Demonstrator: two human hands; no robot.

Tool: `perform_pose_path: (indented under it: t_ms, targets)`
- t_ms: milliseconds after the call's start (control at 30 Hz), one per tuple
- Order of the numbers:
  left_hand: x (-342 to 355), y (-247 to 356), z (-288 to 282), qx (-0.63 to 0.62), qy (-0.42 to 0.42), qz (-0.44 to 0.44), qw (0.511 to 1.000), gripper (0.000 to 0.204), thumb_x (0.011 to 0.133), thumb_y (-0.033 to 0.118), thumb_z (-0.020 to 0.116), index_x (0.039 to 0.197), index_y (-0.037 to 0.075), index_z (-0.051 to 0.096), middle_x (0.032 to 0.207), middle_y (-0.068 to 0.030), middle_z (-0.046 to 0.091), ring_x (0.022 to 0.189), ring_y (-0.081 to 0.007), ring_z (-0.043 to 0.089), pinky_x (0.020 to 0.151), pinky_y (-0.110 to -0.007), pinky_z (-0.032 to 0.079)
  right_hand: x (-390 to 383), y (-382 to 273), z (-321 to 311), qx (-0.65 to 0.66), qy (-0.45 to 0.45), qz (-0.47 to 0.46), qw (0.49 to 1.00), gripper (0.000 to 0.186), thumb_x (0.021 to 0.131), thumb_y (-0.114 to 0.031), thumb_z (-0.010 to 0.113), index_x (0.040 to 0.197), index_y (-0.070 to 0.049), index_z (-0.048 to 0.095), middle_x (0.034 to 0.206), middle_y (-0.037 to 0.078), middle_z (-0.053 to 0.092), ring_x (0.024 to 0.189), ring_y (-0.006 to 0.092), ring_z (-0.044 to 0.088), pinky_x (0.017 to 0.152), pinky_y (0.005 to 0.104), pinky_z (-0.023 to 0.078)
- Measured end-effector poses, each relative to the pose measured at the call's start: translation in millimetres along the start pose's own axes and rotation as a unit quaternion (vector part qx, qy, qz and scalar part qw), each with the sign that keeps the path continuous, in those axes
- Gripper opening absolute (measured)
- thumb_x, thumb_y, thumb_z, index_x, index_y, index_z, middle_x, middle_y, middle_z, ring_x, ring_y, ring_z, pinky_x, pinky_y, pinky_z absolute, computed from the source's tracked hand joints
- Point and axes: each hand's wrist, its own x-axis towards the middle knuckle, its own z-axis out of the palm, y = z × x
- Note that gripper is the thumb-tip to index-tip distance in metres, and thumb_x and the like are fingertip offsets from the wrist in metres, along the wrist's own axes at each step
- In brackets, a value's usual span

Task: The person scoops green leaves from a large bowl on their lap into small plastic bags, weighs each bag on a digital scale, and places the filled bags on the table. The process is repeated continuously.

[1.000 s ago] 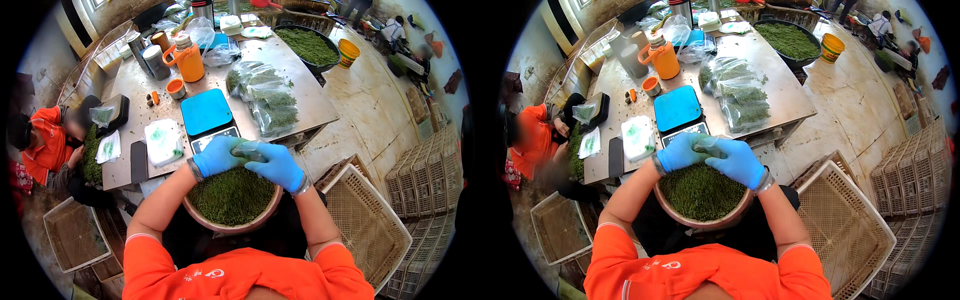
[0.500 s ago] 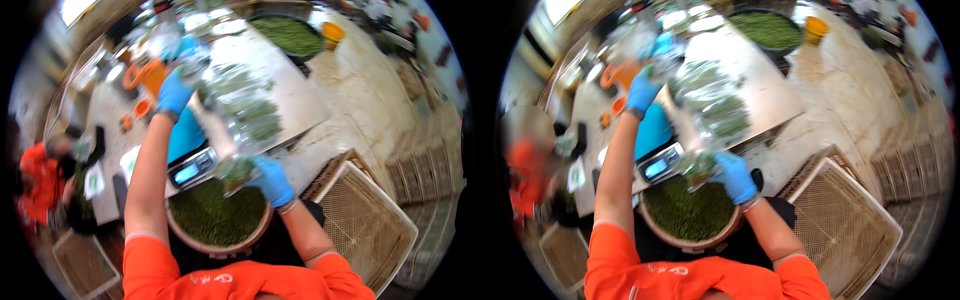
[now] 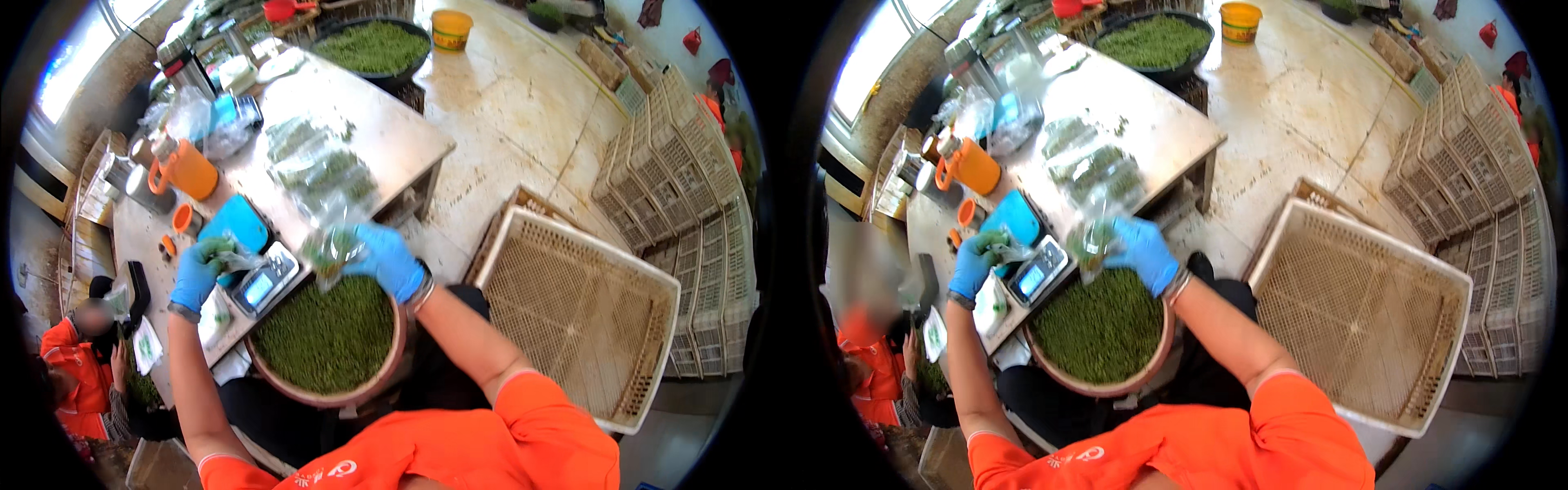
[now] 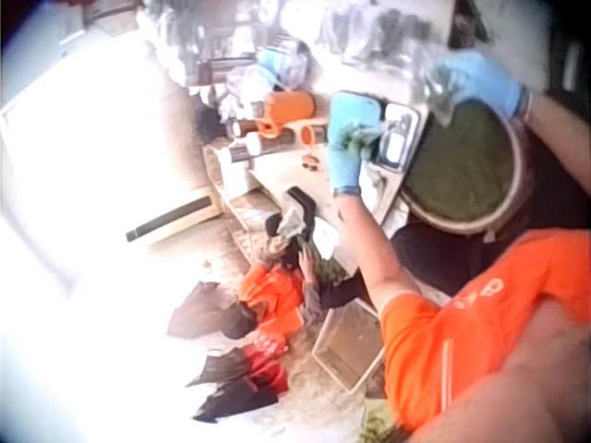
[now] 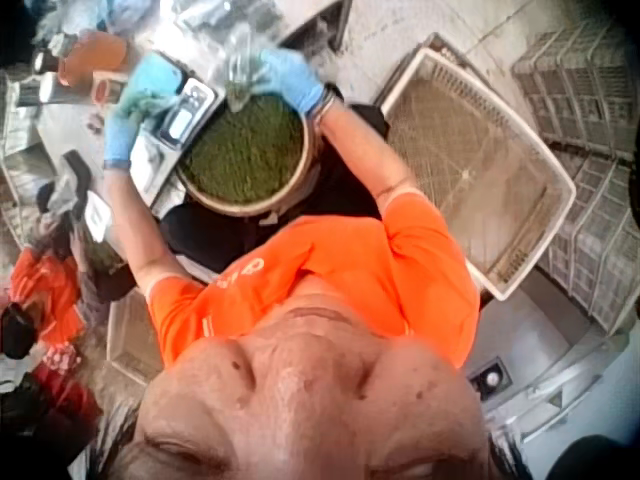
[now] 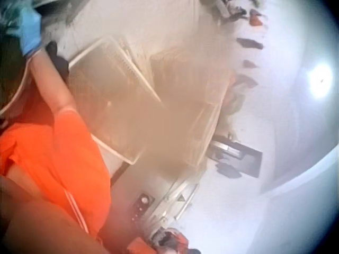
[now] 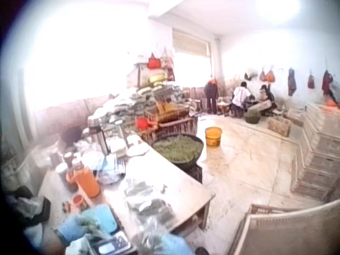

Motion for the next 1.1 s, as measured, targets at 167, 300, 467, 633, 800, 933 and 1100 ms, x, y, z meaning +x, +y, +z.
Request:
perform_pose_path:
  t_ms: [167, 300, 467, 633, 800, 933, 1100]
  targets:
    - [-29, -5, -8, 0.117, 0.022, -0.015, 0.993, 0.066, 0.075, -0.014, 0.051, 0.137, 0.008, 0.05, 0.126, -0.0059, 0.061, 0.083, -0.0087, 0.056, 0.078, -0.023, 0.047, -79, -84, -76, -0.25, 0.164, -0.177, 0.938, 0.031, 0.1, -0.022, 0.049, 0.116, 0.0, 0.064, 0.107, 0.007, 0.068, 0.088, 0.0162, 0.066, 0.079, 0.0295, 0.054]
    - [-67, 15, -6, 0.063, 0.143, -0.073, 0.985, 0.058, 0.082, -0.014, 0.046, 0.137, 0.005, 0.051, 0.128, -0.0097, 0.058, 0.088, -0.0085, 0.056, 0.079, -0.022, 0.046, -160, -77, -166, -0.494, 0.311, -0.127, 0.802, 0.032, 0.096, -0.024, 0.052, 0.11, 0.001, 0.066, 0.097, 0.019, 0.07, 0.085, 0.0254, 0.068, 0.078, 0.0344, 0.052]
    - [-84, 5, 13, -0.01, 0.13, -0.025, 0.991, 0.049, 0.086, -0.009, 0.05, 0.134, 0.0, 0.052, 0.122, -0.0089, 0.06, 0.086, -0.009, 0.056, 0.078, -0.022, 0.046, -243, 56, -201, -0.604, 0.273, 0.028, 0.748, 0.032, 0.093, -0.027, 0.047, 0.084, 0.0, 0.062, 0.084, 0.026, 0.061, 0.081, 0.0439, 0.06, 0.072, 0.0489, 0.048]
    - [-91, -9, 11, 0.016, 0.122, -0.019, 0.992, 0.048, 0.084, -0.009, 0.049, 0.131, 0.0, 0.054, 0.122, -0.0088, 0.061, 0.091, -0.011, 0.059, 0.081, -0.023, 0.048, -277, 95, -174, -0.681, 0.113, 0.279, 0.667, 0.041, 0.092, -0.036, 0.046, 0.124, -0.012, 0.056, 0.113, 0.028, 0.058, 0.095, 0.0455, 0.061, 0.082, 0.0544, 0.049]
    - [-90, -10, 23, -0.124, 0.182, -0.011, 0.975, 0.041, 0.086, -0.007, 0.055, 0.126, 0.0, 0.058, 0.103, -0.0047, 0.065, 0.075, -0.0063, 0.056, 0.068, -0.02, 0.047, -289, 167, -246, -0.622, -0.022, 0.228, 0.749, 0.046, 0.09, -0.043, 0.05, 0.121, -0.01, 0.06, 0.116, 0.026, 0.061, 0.107, 0.0437, 0.058, 0.088, 0.0489, 0.049]
    - [-63, -5, 32, -0.125, 0.201, 0.017, 0.972, 0.036, 0.087, -0.001, 0.059, 0.123, 0.001, 0.06, 0.105, -0.0042, 0.066, 0.075, -0.0067, 0.056, 0.069, -0.022, 0.048, -296, 184, -258, -0.592, -0.058, 0.217, 0.774, 0.043, 0.092, -0.041, 0.048, 0.115, -0.008, 0.065, 0.12, 0.022, 0.061, 0.113, 0.0375, 0.058, 0.092, 0.0439, 0.047]
    - [-62, 0, 33, -0.172, 0.267, 0.021, 0.948, 0.035, 0.086, -0.001, 0.058, 0.121, 0.002, 0.062, 0.106, -0.0038, 0.067, 0.074, -0.0066, 0.055, 0.07, -0.021, 0.048, -295, 176, -256, -0.553, -0.113, 0.183, 0.805, 0.045, 0.094, -0.039, 0.05, 0.125, -0.008, 0.061, 0.127, 0.017, 0.06, 0.119, 0.0333, 0.055, 0.099, 0.038, 0.044]
